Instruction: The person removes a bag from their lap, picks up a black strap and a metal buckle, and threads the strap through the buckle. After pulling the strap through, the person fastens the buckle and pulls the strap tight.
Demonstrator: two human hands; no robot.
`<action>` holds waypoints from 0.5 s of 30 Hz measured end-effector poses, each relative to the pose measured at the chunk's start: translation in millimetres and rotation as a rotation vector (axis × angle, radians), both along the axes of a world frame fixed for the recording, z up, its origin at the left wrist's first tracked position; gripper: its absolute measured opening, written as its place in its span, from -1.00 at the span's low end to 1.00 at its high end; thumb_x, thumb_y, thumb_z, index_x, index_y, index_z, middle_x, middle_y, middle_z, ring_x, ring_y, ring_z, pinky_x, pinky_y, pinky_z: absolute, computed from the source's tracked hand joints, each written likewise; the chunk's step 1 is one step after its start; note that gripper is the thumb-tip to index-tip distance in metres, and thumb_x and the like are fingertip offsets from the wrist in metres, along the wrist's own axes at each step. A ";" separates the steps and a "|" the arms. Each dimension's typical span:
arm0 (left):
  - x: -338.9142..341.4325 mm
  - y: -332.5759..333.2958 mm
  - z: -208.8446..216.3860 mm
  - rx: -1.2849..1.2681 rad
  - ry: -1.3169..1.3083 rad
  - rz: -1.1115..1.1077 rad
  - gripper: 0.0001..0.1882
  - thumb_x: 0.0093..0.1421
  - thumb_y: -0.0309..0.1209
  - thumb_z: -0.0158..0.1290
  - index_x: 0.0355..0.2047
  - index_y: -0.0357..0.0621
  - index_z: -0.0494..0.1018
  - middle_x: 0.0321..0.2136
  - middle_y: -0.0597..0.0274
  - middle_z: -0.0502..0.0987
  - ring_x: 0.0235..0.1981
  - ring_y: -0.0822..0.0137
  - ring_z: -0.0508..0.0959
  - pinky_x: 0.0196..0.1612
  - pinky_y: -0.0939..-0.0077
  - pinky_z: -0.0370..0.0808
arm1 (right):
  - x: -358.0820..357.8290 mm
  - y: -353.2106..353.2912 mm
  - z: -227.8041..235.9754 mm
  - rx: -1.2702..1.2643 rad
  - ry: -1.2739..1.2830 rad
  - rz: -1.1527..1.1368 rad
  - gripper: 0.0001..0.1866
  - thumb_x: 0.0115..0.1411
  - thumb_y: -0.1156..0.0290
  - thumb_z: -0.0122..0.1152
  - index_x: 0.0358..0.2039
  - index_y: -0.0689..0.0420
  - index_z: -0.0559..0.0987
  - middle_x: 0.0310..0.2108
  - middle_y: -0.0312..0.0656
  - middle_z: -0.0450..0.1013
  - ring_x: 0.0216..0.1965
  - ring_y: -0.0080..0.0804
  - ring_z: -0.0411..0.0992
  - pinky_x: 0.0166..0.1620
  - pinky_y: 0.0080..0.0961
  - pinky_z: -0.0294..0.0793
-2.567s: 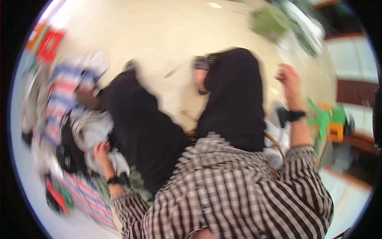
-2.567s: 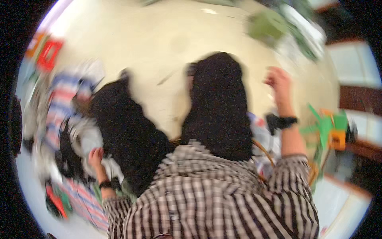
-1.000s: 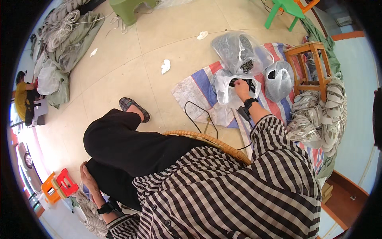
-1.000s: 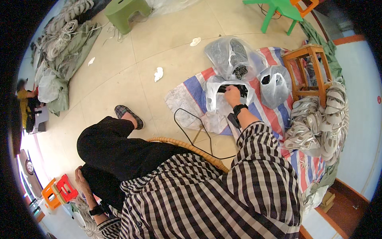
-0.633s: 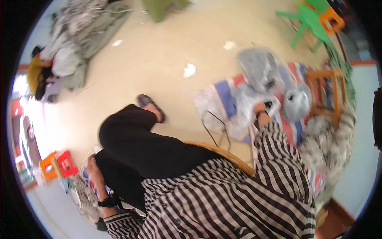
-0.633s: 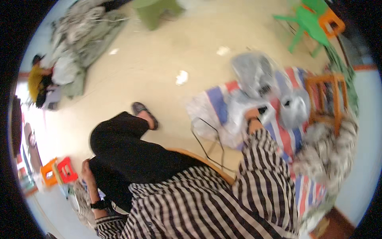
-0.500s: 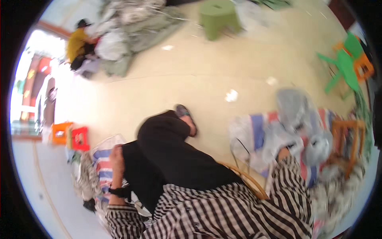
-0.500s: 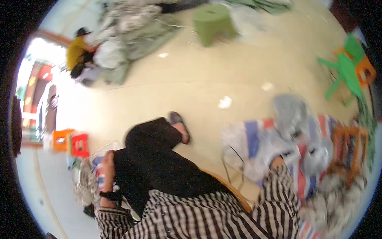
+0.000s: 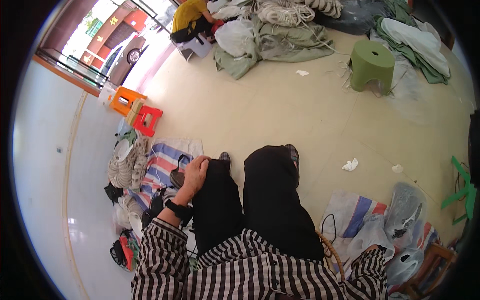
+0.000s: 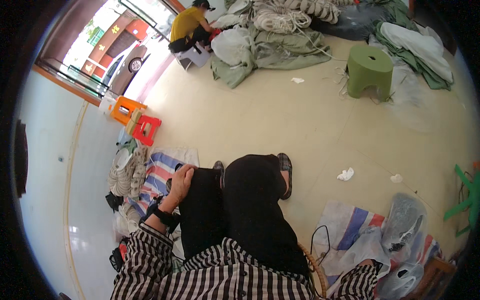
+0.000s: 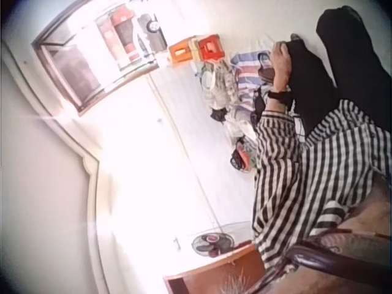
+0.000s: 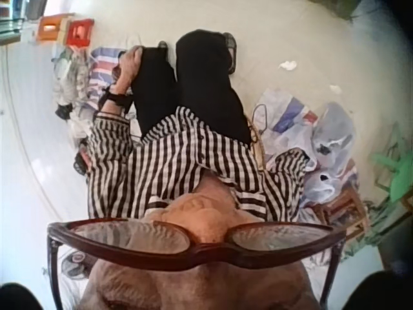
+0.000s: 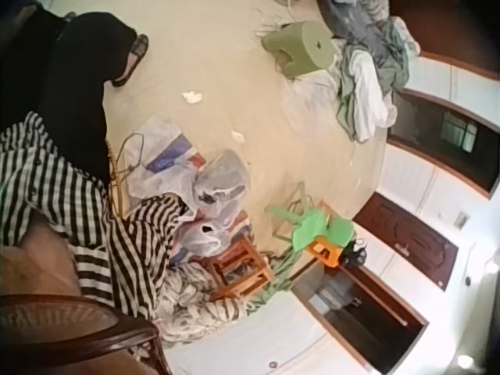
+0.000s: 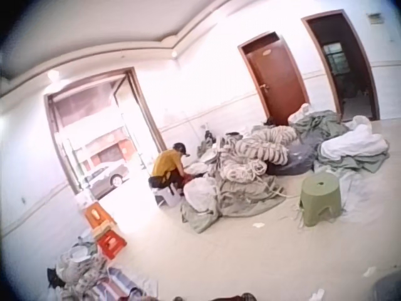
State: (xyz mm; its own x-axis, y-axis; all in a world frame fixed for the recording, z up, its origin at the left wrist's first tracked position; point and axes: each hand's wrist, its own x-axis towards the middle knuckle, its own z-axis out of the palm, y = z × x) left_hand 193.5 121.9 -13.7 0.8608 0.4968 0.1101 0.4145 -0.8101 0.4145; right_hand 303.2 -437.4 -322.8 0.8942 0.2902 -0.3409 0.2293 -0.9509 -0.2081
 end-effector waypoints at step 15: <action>-17.1 5.8 -4.1 -0.068 -0.062 0.064 -0.75 0.17 -0.32 -0.13 -0.32 -0.22 0.47 -0.38 -0.06 0.51 -0.27 -0.02 0.50 -0.17 0.27 0.41 | -32.3 -163.3 11.6 -0.387 0.153 -0.106 -0.67 0.11 0.18 0.03 -0.30 0.15 0.60 -0.29 -0.02 0.53 -0.24 -0.03 0.49 -0.19 -0.19 0.46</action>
State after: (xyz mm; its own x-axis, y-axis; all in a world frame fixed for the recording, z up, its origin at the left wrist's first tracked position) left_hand 176.4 127.7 -17.8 0.8198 0.5585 0.1267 0.4362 -0.7523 0.4938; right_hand 270.8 -600.7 -311.3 0.8430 0.0244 -0.5373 0.1205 -0.9822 0.1444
